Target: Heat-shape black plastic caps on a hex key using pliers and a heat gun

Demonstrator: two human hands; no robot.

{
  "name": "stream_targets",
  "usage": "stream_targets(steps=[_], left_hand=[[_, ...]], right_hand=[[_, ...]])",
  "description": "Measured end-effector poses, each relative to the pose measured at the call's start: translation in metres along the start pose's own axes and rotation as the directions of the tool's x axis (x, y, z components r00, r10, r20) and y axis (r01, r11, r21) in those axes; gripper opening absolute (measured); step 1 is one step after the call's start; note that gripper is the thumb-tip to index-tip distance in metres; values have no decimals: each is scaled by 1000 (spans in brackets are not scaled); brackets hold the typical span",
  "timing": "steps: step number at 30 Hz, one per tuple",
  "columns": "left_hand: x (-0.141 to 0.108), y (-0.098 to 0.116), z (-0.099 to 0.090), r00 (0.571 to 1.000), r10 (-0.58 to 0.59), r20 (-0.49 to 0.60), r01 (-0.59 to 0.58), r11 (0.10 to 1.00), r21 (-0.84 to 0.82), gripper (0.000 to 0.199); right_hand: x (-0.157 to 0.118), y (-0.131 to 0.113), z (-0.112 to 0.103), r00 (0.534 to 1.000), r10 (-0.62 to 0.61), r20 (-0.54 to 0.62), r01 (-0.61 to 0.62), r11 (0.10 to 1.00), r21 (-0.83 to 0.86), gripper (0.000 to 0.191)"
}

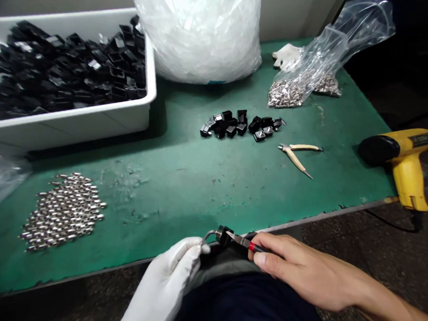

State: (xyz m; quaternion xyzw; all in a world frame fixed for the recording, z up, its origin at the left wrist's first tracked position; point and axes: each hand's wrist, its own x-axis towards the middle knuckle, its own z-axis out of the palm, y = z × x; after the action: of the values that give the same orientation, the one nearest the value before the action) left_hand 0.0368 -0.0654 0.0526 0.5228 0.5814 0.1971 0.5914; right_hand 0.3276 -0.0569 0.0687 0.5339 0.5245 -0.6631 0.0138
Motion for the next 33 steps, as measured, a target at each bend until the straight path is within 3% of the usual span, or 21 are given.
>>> stream_targets(steps=[4, 11, 17, 23, 33], left_hand=[[0, -2, 4, 1000, -13, 6, 13, 999, -34, 25], [-4, -3, 18, 993, -76, -89, 72, 996, -52, 27], [-7, -1, 30, 983, -97, -156, 91, 995, -48, 32], [-12, -12, 42, 956, -145, -254, 146, 989, -13, 34], [-13, -12, 54, 927, -82, -366, 74, 997, -35, 33]], right_hand=[[1, -1, 4, 1000, -29, 9, 28, 997, 66, 45], [9, 9, 26, 993, -87, -81, 93, 993, 70, 41], [8, 4, 40, 990, -104, -98, 114, 989, 97, 39], [8, 8, 56, 990, -88, -107, 113, 960, 255, 35], [18, 5, 74, 994, -98, -56, 113, 873, 474, 40]])
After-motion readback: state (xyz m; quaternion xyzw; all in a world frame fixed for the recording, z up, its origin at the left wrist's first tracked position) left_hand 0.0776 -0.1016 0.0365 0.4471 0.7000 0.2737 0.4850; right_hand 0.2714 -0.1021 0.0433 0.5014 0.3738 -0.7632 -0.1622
